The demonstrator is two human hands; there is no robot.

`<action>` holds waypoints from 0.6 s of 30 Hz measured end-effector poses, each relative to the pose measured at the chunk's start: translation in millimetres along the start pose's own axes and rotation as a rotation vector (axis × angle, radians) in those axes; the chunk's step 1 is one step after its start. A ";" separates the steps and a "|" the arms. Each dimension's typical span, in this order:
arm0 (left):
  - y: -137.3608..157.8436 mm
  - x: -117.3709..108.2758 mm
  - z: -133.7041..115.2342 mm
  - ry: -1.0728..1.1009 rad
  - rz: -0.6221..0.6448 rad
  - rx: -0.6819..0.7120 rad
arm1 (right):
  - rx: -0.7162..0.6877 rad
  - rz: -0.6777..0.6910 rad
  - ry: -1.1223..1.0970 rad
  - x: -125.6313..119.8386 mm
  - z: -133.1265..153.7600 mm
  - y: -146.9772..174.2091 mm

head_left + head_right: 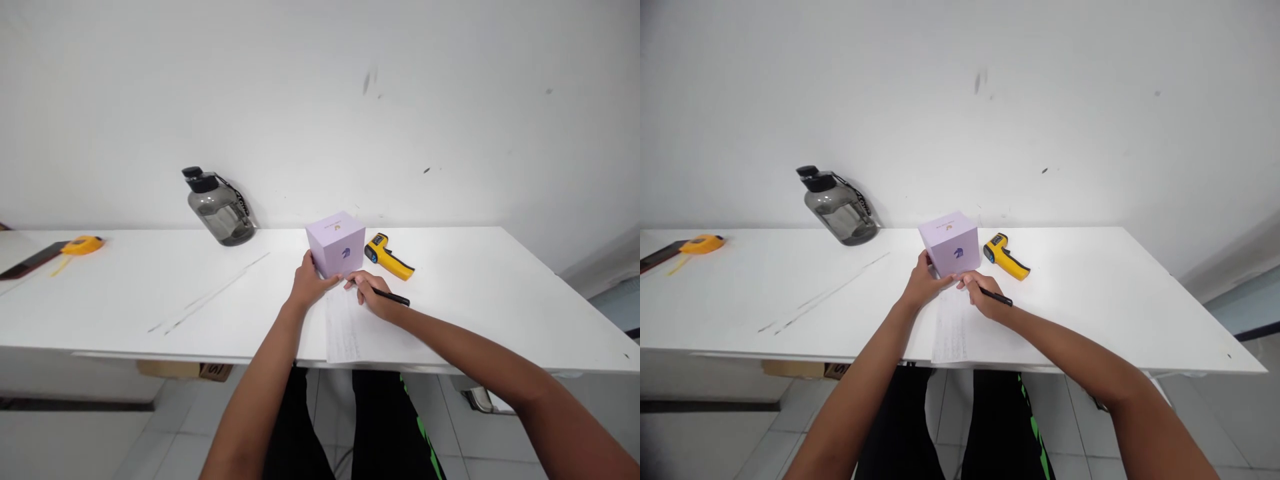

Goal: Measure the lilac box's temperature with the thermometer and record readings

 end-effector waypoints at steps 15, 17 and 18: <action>1.1 5.7 -7.4 -0.100 0.048 0.023 | 0.262 0.208 -0.148 0.1 -19.8 -9.9; -0.4 7.2 -6.4 -0.102 0.058 0.035 | 0.217 0.122 -0.012 -8.6 -15.9 -7.5; -0.9 7.6 -6.2 -0.102 0.060 0.044 | 0.187 0.087 0.062 -11.5 -12.7 -6.0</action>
Point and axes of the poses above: each hand's wrist, its own y-axis away from the middle knuckle, its own x-axis out of the palm, z = x × y, the point moved 9 cm from there along -y, towards the middle knuckle, and after that the axes turned 9 degrees about -x, right-handed, at the moved point
